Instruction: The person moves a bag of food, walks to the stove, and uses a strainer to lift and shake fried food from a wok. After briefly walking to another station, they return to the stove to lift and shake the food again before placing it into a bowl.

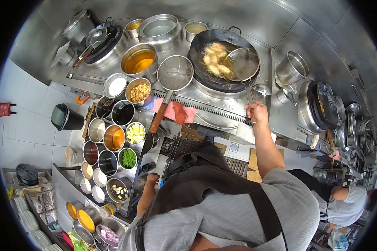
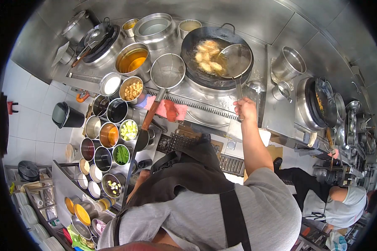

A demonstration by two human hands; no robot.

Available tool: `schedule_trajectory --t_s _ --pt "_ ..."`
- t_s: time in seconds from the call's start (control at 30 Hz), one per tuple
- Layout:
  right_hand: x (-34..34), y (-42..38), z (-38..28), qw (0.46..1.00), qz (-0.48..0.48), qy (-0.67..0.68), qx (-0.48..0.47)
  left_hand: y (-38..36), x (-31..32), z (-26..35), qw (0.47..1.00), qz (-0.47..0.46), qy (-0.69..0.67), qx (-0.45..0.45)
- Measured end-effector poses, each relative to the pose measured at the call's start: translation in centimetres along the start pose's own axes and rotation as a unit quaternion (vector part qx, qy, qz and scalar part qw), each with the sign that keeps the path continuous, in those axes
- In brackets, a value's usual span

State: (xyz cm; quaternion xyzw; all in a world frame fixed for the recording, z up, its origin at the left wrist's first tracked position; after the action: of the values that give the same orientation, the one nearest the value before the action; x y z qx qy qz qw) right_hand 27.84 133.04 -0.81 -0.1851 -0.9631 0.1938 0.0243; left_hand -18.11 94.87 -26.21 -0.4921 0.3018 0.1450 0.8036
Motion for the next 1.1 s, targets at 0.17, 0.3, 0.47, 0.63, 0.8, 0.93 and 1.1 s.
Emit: schedule_trajectory --t_s 0.17,0.3,0.47,0.63,0.8,0.93,1.1 --pt "-0.8 -1.3 -0.7 0.999 -0.011 0.042 0.008 1.6 0.5 0.3 1.000 0.001 -0.011 0.021" --pt "-2.1 -0.7 -1.5 1.000 -0.004 0.016 -0.019 0.8 0.3 1.0 0.996 -0.012 0.036 0.082" --pt "-4.1 1.2 -4.7 0.994 0.054 0.013 -0.092 -0.6 -0.1 1.8 0.980 -0.020 0.107 0.167" --pt "-7.4 5.0 -7.8 0.924 0.214 -0.216 -0.231 5.3 3.2 -4.5 0.997 -0.069 -0.015 0.015" --pt "-9.2 11.7 -5.0 0.678 0.299 -0.497 -0.452 2.4 1.1 0.4 0.817 0.085 0.265 0.505" --pt "-9.6 13.4 -4.5 0.806 0.237 -0.483 -0.247 5.2 3.0 -3.4 0.992 -0.098 -0.053 -0.051" --pt "-8.0 7.7 -7.6 0.890 0.237 -0.291 -0.261 -0.9 -1.5 4.1 0.945 0.066 0.146 0.285"
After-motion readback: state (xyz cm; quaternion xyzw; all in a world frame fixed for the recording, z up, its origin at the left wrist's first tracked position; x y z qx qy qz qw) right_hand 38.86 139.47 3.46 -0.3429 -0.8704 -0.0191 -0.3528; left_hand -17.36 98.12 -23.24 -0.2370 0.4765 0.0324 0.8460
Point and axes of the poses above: each hand's wrist, its own y-axis towards the middle knuckle, its own x-axis out of the palm, z = x × y, the point moved 6 cm from there along y, towards the middle knuckle, and after that the axes turned 15 degrees about z, right-handed, at the moved point
